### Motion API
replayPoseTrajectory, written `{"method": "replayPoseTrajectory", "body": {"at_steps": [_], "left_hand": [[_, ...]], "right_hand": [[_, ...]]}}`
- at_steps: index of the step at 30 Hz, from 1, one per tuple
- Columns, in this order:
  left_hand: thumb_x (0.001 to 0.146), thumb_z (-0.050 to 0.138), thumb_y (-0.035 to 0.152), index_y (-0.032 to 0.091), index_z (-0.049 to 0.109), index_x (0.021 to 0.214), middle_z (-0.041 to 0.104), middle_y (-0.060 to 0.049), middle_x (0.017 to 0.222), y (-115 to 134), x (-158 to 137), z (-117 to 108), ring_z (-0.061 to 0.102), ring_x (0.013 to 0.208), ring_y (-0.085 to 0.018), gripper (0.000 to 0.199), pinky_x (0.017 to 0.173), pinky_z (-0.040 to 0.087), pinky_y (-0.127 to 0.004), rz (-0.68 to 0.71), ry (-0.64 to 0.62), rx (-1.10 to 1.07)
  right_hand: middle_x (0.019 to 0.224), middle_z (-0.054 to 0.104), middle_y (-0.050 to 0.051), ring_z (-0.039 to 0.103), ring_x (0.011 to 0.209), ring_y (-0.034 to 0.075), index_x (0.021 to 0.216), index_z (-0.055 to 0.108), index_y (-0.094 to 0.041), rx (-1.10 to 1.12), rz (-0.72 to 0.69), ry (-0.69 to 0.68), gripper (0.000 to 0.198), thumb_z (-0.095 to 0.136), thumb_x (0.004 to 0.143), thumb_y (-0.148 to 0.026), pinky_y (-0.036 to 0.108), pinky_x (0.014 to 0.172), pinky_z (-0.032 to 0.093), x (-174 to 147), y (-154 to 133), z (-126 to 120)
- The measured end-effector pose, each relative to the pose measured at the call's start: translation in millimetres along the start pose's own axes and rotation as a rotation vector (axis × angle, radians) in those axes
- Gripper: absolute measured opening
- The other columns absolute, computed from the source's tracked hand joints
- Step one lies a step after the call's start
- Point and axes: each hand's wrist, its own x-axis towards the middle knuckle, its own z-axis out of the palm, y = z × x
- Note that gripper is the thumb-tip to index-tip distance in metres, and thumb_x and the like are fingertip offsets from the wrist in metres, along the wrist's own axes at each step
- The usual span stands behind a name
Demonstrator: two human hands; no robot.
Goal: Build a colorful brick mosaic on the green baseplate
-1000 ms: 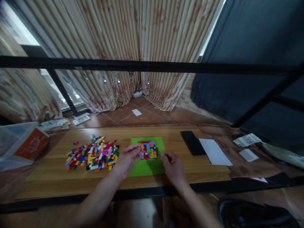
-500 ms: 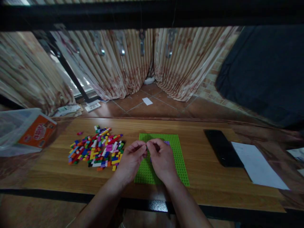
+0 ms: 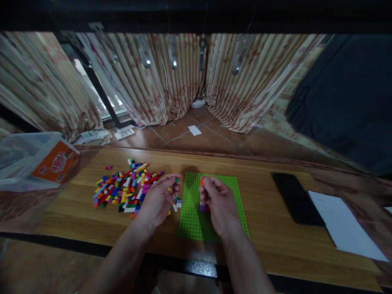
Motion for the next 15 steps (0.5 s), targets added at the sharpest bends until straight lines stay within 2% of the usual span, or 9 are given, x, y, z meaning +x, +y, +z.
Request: {"method": "replayPoseTrajectory", "body": {"at_steps": [3, 7, 10, 15], "left_hand": [[0.075, 0.065, 0.017, 0.012, 0.068, 0.076, 0.064, -0.003, 0.072, 7.1, 5.4, -0.7, 0.057, 0.064, -0.008, 0.006, 0.062, 0.045, -0.019, -0.041, 0.039, -0.049], [0.079, 0.061, 0.017, 0.012, 0.066, 0.071, 0.066, -0.005, 0.075, 12.1, 11.1, -1.8, 0.062, 0.072, -0.011, 0.011, 0.072, 0.049, -0.022, -0.077, 0.085, -0.081], [0.079, 0.063, 0.022, 0.012, 0.067, 0.072, 0.068, -0.007, 0.077, 12.5, 12.7, -4.3, 0.062, 0.074, -0.013, 0.012, 0.072, 0.048, -0.024, -0.029, 0.112, -0.009], [0.071, 0.069, 0.020, 0.013, 0.070, 0.073, 0.068, -0.004, 0.079, 7.2, 15.7, -9.3, 0.060, 0.073, -0.012, 0.008, 0.072, 0.046, -0.023, 0.086, 0.119, 0.122]], "right_hand": [[0.067, 0.058, -0.004, 0.049, 0.056, 0.006, 0.076, 0.063, -0.020, 0.130, 0.016, -0.013, 0.026, 0.080, 0.068, -0.037, 0.017, 0.050, 0.039, 2.8, -8.4, -14.6], [0.072, 0.058, -0.003, 0.050, 0.056, 0.008, 0.079, 0.062, -0.022, 0.140, -0.011, -0.013, 0.020, 0.073, 0.076, -0.039, 0.018, 0.047, 0.041, 6.5, -14.5, -30.8], [0.073, 0.061, -0.002, 0.052, 0.056, 0.009, 0.078, 0.062, -0.022, 0.127, -0.018, -0.008, 0.019, 0.071, 0.079, -0.038, 0.019, 0.046, 0.044, 7.3, -15.0, -36.0], [0.077, 0.067, -0.001, 0.057, 0.057, 0.007, 0.076, 0.065, -0.021, 0.179, 0.053, 0.054, 0.015, 0.072, 0.078, -0.034, 0.014, 0.047, 0.050, 6.8, -16.1, -37.5]]}}
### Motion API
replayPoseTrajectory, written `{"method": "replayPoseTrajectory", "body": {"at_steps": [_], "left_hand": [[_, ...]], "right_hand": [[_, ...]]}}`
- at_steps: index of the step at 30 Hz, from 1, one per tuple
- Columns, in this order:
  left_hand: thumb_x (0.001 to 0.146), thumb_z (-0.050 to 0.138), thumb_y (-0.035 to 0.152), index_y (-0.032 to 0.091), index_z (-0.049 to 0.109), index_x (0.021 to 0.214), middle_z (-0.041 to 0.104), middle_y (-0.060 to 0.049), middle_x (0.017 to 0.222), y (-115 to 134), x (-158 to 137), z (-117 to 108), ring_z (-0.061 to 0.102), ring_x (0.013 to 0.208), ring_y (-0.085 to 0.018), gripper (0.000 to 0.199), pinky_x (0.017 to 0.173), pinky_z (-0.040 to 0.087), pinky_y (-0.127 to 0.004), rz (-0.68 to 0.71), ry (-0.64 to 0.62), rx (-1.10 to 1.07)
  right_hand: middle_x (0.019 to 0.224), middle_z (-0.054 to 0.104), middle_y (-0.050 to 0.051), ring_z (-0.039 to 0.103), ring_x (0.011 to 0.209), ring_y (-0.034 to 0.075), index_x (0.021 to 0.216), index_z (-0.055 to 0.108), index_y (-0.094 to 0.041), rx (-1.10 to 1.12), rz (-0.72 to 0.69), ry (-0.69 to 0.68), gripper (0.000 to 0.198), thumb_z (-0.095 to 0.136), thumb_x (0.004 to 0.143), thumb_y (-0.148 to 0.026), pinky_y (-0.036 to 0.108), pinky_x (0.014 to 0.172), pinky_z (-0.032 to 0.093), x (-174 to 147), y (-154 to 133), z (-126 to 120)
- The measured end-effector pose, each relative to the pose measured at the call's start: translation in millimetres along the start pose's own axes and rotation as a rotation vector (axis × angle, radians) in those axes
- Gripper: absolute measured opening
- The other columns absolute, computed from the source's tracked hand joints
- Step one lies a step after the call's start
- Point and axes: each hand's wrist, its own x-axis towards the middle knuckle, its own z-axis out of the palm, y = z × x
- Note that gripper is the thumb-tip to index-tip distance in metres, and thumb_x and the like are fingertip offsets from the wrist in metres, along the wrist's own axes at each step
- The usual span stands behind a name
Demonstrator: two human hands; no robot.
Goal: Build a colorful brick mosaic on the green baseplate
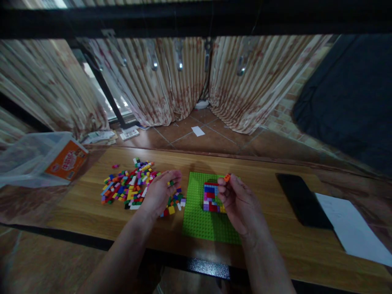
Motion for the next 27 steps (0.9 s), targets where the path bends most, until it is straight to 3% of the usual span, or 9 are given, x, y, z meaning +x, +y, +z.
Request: {"method": "replayPoseTrajectory", "body": {"at_steps": [4, 8, 11, 14, 17, 22, 27], "left_hand": [[0.067, 0.066, 0.009, 0.012, 0.070, 0.073, 0.067, -0.004, 0.078, -2.8, 4.0, -1.0, 0.061, 0.075, -0.012, 0.008, 0.075, 0.047, -0.024, -0.003, 0.001, -0.034], [0.069, 0.063, 0.006, 0.012, 0.070, 0.074, 0.067, -0.005, 0.082, 0.7, 3.0, 1.1, 0.063, 0.082, -0.013, 0.010, 0.084, 0.049, -0.026, -0.090, -0.081, -0.152], [0.078, 0.062, 0.014, 0.011, 0.071, 0.080, 0.068, -0.009, 0.087, 2.7, -0.5, 4.0, 0.064, 0.087, -0.016, 0.010, 0.087, 0.050, -0.028, -0.189, -0.168, -0.220], [0.087, 0.059, 0.031, 0.010, 0.070, 0.083, 0.069, -0.011, 0.090, 1.3, -4.1, 7.3, 0.065, 0.090, -0.018, 0.023, 0.088, 0.050, -0.029, -0.247, -0.237, -0.266], [0.088, 0.059, 0.040, 0.011, 0.070, 0.086, 0.068, -0.011, 0.091, -2.4, -7.0, 10.8, 0.064, 0.091, -0.018, 0.031, 0.088, 0.050, -0.028, -0.272, -0.278, -0.276], [0.086, 0.060, 0.048, 0.013, 0.070, 0.091, 0.068, -0.010, 0.095, -8.0, -10.7, 15.3, 0.064, 0.087, -0.017, 0.037, 0.081, 0.049, -0.025, -0.287, -0.340, -0.267], [0.085, 0.061, 0.049, 0.013, 0.070, 0.092, 0.068, -0.009, 0.096, -10.5, -12.9, 17.2, 0.064, 0.090, -0.017, 0.038, 0.086, 0.048, -0.026, -0.272, -0.370, -0.288]], "right_hand": [[0.075, 0.068, -0.001, 0.059, 0.055, 0.005, 0.081, 0.069, -0.020, -0.005, 0.008, 0.033, 0.011, 0.074, 0.077, -0.029, 0.010, 0.048, 0.051, 2.6, -2.6, -2.0], [0.079, 0.070, 0.000, 0.062, 0.059, 0.007, 0.084, 0.070, -0.021, -0.041, -0.016, -0.013, 0.011, 0.074, 0.077, -0.027, 0.012, 0.053, 0.054, 3.0, -1.0, 1.3], [0.084, 0.070, 0.002, 0.063, 0.064, 0.010, 0.081, 0.068, -0.021, -0.060, -0.001, -0.103, 0.016, 0.070, 0.079, -0.037, 0.016, 0.052, 0.054, -0.7, 3.8, 11.0], [0.082, 0.069, 0.004, 0.061, 0.062, 0.011, 0.075, 0.065, -0.021, -0.094, 0.032, -0.140, 0.027, 0.067, 0.079, -0.047, 0.018, 0.043, 0.047, -5.0, 12.3, 24.0], [0.074, 0.066, 0.002, 0.050, 0.051, 0.009, 0.073, 0.064, -0.020, -0.294, -0.042, -0.127, 0.028, 0.071, 0.074, -0.046, 0.018, 0.036, 0.032, -6.6, 25.6, 35.7], [0.066, 0.065, -0.001, 0.055, 0.057, 0.014, 0.085, 0.070, -0.022, -0.877, -0.408, -0.057, 0.018, 0.067, 0.076, -0.037, 0.026, 0.055, 0.041, -4.9, 48.4, 45.4], [0.067, 0.066, -0.001, 0.058, 0.059, 0.016, 0.090, 0.072, -0.023, -1.118, -0.493, -0.036, 0.018, 0.061, 0.081, -0.034, 0.029, 0.059, 0.041, -4.2, 53.8, 45.4]]}}
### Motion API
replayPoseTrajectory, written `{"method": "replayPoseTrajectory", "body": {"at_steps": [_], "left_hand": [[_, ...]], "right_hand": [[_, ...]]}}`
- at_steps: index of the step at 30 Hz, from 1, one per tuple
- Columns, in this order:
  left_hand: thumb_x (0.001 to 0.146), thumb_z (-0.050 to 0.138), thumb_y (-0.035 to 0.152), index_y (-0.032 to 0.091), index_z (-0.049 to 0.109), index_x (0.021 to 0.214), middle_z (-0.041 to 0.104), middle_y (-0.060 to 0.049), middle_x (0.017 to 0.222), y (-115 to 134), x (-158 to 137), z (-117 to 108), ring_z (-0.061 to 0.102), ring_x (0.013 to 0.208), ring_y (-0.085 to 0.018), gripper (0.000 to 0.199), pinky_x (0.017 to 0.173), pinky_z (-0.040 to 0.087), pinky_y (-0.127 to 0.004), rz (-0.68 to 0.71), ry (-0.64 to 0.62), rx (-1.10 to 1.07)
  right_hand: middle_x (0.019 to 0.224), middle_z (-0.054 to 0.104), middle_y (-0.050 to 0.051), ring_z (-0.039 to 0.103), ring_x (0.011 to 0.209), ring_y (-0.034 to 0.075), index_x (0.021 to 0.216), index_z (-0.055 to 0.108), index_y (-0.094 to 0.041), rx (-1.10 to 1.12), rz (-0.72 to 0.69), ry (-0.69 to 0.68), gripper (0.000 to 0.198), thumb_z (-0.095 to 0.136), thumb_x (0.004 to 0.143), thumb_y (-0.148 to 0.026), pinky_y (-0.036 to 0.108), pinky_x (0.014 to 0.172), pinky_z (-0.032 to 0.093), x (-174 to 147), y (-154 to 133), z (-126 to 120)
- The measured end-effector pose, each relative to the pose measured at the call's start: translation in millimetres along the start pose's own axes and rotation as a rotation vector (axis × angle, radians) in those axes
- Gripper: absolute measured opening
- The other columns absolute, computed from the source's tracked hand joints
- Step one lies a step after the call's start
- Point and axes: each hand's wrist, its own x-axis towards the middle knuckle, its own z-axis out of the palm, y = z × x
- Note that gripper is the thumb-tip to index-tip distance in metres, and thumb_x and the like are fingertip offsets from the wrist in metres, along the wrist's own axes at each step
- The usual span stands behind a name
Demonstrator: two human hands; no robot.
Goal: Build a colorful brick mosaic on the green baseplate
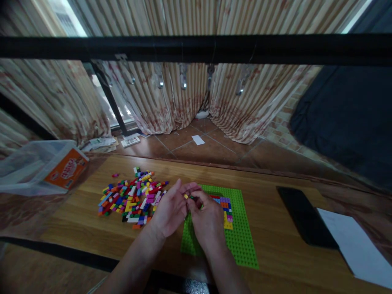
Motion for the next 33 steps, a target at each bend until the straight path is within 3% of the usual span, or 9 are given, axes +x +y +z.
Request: {"method": "replayPoseTrajectory", "body": {"at_steps": [7, 17, 21, 25, 29, 33], "left_hand": [[0.086, 0.058, 0.053, 0.014, 0.069, 0.093, 0.069, -0.010, 0.098, -1.3, 2.2, 3.9, 0.063, 0.094, -0.018, 0.042, 0.089, 0.046, -0.027, 0.051, 0.013, -0.021], [0.080, 0.061, 0.061, 0.015, 0.067, 0.102, 0.068, -0.009, 0.101, -9.0, 1.0, 5.8, 0.063, 0.093, -0.019, 0.051, 0.085, 0.047, -0.028, 0.039, 0.055, 0.073], [0.074, 0.068, 0.061, 0.016, 0.067, 0.105, 0.067, -0.009, 0.109, -15.3, 1.9, 5.3, 0.058, 0.109, -0.023, 0.054, 0.094, 0.044, -0.030, 0.127, 0.094, 0.184], [0.076, 0.068, 0.057, 0.018, 0.071, 0.103, 0.066, -0.009, 0.114, -19.4, 3.5, 1.9, 0.054, 0.117, -0.023, 0.048, 0.101, 0.039, -0.031, 0.230, 0.047, 0.267], [0.078, 0.071, 0.046, 0.017, 0.072, 0.091, 0.068, -0.004, 0.094, -16.9, 5.7, -1.9, 0.060, 0.095, -0.016, 0.032, 0.087, 0.044, -0.026, 0.292, 0.081, 0.279], [0.072, 0.077, 0.040, 0.013, 0.067, 0.069, 0.058, 0.001, 0.064, -12.3, 6.9, -5.2, 0.052, 0.063, -0.009, 0.028, 0.064, 0.041, -0.022, 0.253, 0.069, 0.358]], "right_hand": [[0.096, 0.072, 0.007, 0.066, 0.087, 0.021, 0.094, 0.070, -0.022, 0.054, -0.131, 0.044, 0.021, 0.052, 0.089, -0.033, 0.034, 0.078, 0.049, -1.0, 1.2, -4.7], [0.097, 0.069, 0.007, 0.065, 0.088, 0.021, 0.096, 0.068, -0.022, -0.066, -0.247, -0.007, 0.018, 0.051, 0.089, -0.023, 0.034, 0.078, 0.050, -2.4, -3.1, -1.3], [0.094, 0.068, 0.008, 0.064, 0.086, 0.022, 0.094, 0.067, -0.021, -0.121, -0.249, -0.034, 0.019, 0.049, 0.088, -0.018, 0.035, 0.077, 0.048, -2.5, -2.7, 0.0], [0.093, 0.067, 0.008, 0.064, 0.082, 0.021, 0.094, 0.065, -0.021, -0.080, -0.221, -0.009, 0.017, 0.048, 0.090, -0.022, 0.033, 0.074, 0.048, -2.5, -1.9, -0.7], [0.093, 0.068, 0.007, 0.064, 0.083, 0.020, 0.093, 0.065, -0.021, -0.002, -0.189, 0.100, 0.019, 0.050, 0.093, -0.032, 0.033, 0.075, 0.049, -1.7, -1.7, -2.4], [0.089, 0.068, 0.005, 0.064, 0.080, 0.019, 0.093, 0.067, -0.021, 0.031, -0.197, 0.172, 0.021, 0.051, 0.093, -0.035, 0.031, 0.072, 0.049, -0.9, -1.7, -3.5]]}}
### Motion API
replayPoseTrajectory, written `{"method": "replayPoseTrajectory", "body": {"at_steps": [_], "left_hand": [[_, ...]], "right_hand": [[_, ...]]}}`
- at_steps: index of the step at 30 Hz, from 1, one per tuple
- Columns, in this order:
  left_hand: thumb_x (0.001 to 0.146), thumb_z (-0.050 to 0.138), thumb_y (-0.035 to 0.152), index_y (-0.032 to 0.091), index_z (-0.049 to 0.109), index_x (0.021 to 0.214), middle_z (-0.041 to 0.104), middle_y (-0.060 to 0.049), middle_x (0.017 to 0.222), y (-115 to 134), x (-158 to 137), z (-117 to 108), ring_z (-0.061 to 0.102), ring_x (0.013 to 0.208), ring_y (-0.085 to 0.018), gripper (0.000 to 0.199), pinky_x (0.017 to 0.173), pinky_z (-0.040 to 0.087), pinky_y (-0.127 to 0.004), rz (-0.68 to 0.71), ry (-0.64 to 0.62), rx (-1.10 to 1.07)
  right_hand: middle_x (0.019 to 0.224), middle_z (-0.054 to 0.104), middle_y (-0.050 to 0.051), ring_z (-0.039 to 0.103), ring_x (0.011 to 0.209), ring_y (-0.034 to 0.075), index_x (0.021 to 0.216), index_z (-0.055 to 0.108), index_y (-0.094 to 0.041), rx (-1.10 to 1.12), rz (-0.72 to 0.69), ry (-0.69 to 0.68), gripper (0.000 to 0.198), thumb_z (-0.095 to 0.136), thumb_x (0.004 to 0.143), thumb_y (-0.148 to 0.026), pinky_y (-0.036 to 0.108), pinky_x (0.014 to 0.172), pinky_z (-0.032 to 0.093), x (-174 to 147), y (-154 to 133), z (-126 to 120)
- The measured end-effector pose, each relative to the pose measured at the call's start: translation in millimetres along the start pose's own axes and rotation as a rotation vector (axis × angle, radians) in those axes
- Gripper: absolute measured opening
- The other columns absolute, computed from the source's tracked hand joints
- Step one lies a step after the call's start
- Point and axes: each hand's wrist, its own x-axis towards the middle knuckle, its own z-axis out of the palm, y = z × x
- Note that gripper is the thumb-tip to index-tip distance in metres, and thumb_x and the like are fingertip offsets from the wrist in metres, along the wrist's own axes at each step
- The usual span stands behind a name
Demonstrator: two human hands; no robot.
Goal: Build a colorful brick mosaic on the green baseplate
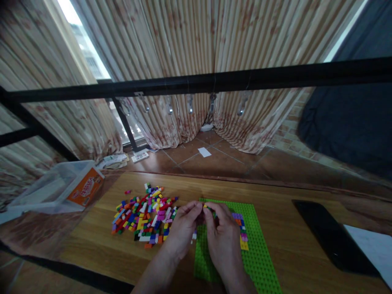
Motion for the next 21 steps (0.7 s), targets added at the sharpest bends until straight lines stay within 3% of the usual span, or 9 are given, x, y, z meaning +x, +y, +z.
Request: {"method": "replayPoseTrajectory", "body": {"at_steps": [10, 21], "left_hand": [[0.059, 0.087, 0.034, 0.012, 0.072, 0.073, 0.066, -0.002, 0.067, 11.2, -4.7, -2.4, 0.058, 0.062, -0.008, 0.030, 0.063, 0.045, -0.020, -0.157, -0.004, -0.143], [0.057, 0.088, 0.025, 0.013, 0.076, 0.077, 0.069, -0.002, 0.069, 15.0, -2.9, -4.6, 0.060, 0.063, -0.008, 0.027, 0.063, 0.048, -0.019, -0.107, 0.011, -0.123]], "right_hand": [[0.091, 0.069, 0.004, 0.065, 0.083, 0.017, 0.099, 0.071, -0.022, -0.016, -0.111, 0.020, 0.018, 0.055, 0.092, -0.026, 0.029, 0.074, 0.051, 2.4, 0.6, -0.3], [0.095, 0.068, 0.004, 0.065, 0.087, 0.017, 0.101, 0.073, -0.026, 0.098, -0.049, 0.009, 0.020, 0.060, 0.088, -0.020, 0.031, 0.077, 0.053, 4.0, 0.7, -0.8]]}}
